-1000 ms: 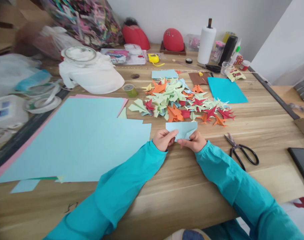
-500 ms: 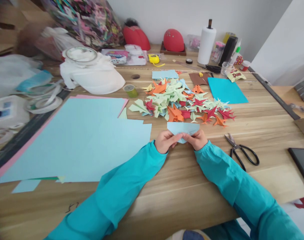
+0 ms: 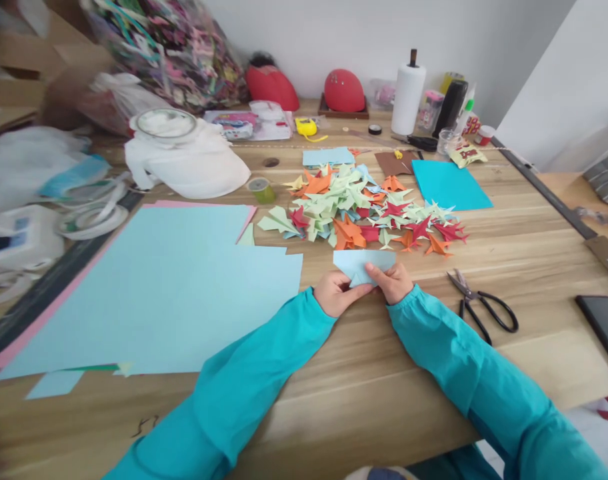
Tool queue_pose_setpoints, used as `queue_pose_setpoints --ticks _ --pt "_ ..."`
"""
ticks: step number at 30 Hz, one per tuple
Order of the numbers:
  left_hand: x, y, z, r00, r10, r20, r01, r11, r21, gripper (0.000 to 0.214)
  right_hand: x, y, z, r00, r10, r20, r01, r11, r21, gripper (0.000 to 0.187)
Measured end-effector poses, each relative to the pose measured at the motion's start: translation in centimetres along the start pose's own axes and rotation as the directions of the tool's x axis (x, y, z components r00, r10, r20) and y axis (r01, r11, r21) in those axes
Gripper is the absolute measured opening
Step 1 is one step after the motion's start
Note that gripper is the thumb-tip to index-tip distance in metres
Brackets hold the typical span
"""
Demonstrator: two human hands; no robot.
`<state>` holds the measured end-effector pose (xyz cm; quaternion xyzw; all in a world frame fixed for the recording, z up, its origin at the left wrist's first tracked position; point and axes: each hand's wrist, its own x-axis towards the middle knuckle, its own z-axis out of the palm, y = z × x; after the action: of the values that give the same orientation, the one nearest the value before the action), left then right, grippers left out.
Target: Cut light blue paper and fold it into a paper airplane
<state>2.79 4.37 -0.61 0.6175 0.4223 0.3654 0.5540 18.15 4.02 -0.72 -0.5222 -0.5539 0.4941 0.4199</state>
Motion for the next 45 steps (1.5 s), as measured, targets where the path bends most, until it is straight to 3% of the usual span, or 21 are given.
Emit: queue_pose_setpoints --ticks 5,10,18,24,28,33,38,45 --pt "0.1 0.2 -0.2 0.995 -0.05 0.092 0.057 0.996 -0.074 0.049 0.0 0.2 0.3 0.998 -0.048 0.051 0.044 0.997 0.062 0.057" --pt "-0.3 0.2 -0.2 0.993 -0.113 -0.015 0.11 0.983 -0.144 0.051 0.0 0.8 0.6 0.998 -0.041 0.045 0.037 0.996 0.08 0.054" --pt "-0.1 0.2 -0.8 0.987 -0.153 -0.047 0.144 0.976 -0.161 0.053 -0.4 -0.3 0.9 0.956 -0.23 0.18 0.206 0.969 0.139 0.038" --pt "0.0 -0.5 -0.7 0.977 -0.191 -0.091 0.171 0.966 -0.195 0.061 -0.4 0.5 1.2 0.96 -0.163 0.229 0.128 0.979 0.16 0.041" --pt "0.0 -0.7 -0.7 0.981 -0.173 -0.087 0.156 0.973 -0.171 0.062 -0.5 0.6 1.0 0.984 -0.068 0.168 0.048 0.992 0.119 0.051" --pt "-0.1 -0.2 -0.4 0.995 -0.082 -0.065 0.065 0.97 -0.235 0.055 -0.4 0.7 1.0 1.0 -0.008 -0.029 0.011 0.992 0.123 0.069" --pt "-0.2 0.3 -0.2 0.994 -0.102 -0.043 0.092 0.98 -0.178 0.048 -0.2 0.7 1.3 1.0 -0.011 -0.006 0.012 0.987 0.158 0.062" --pt "-0.2 -0.2 0.1 0.992 -0.105 -0.068 0.091 0.978 -0.186 0.047 -0.3 0.3 1.4 0.998 -0.004 -0.066 0.018 0.977 0.215 0.047"
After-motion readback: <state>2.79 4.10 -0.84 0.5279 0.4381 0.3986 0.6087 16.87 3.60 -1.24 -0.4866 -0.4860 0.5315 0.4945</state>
